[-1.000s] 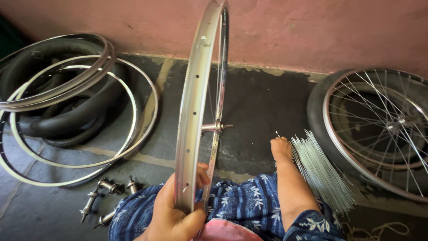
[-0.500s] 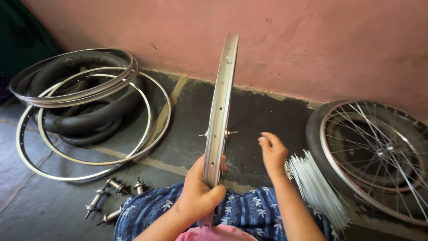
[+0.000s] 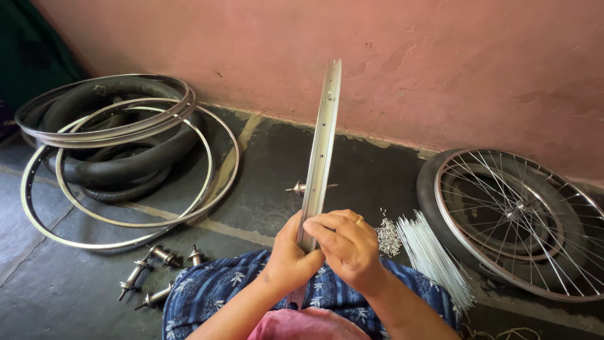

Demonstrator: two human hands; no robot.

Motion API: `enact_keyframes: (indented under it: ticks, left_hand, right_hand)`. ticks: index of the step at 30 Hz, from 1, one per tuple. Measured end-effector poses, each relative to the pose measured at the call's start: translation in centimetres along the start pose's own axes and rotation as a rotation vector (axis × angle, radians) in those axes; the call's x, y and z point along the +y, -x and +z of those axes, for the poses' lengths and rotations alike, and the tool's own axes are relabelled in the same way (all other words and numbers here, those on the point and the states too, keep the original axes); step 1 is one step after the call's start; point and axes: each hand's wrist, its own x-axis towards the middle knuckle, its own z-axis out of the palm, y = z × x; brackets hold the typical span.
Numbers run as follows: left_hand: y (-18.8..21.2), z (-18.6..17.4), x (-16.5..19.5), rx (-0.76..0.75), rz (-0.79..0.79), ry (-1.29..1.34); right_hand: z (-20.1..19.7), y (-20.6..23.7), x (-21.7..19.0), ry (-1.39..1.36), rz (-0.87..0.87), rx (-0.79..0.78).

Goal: The person sits on the floor and inserts metal spokes one by one through the holes of a bicycle rim, threading them into the hub. The person rotates the rim and continues inserting spokes until several are in place.

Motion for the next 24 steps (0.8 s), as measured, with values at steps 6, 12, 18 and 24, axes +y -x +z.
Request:
enact_keyframes:
  ticks: [6,12,18,24]
  left_hand:
    - [0.3,0.1,-0.3,-0.026,-0.052,0.061]
    - [0.5,0.2,-0.6,-0.014,-0.01,0.013]
    - [0.6,0.2,-0.5,-0.019,-0.03,0.033]
    - [0.5,0.0,-0.2,-0.046,-0.05,0.026]
  right_hand:
    - [-0.7,0.0,-0.7,0.109,-0.113,-0.059]
    - [-1.1,-0.4,-1.0,0.109,-0.12,-0.08]
    - [-1.0,-0.3,-0.9,0.062,-0.087,-0.066]
    - [-0.9,-0.5,-1.3,0.11,-0.065,-0.075]
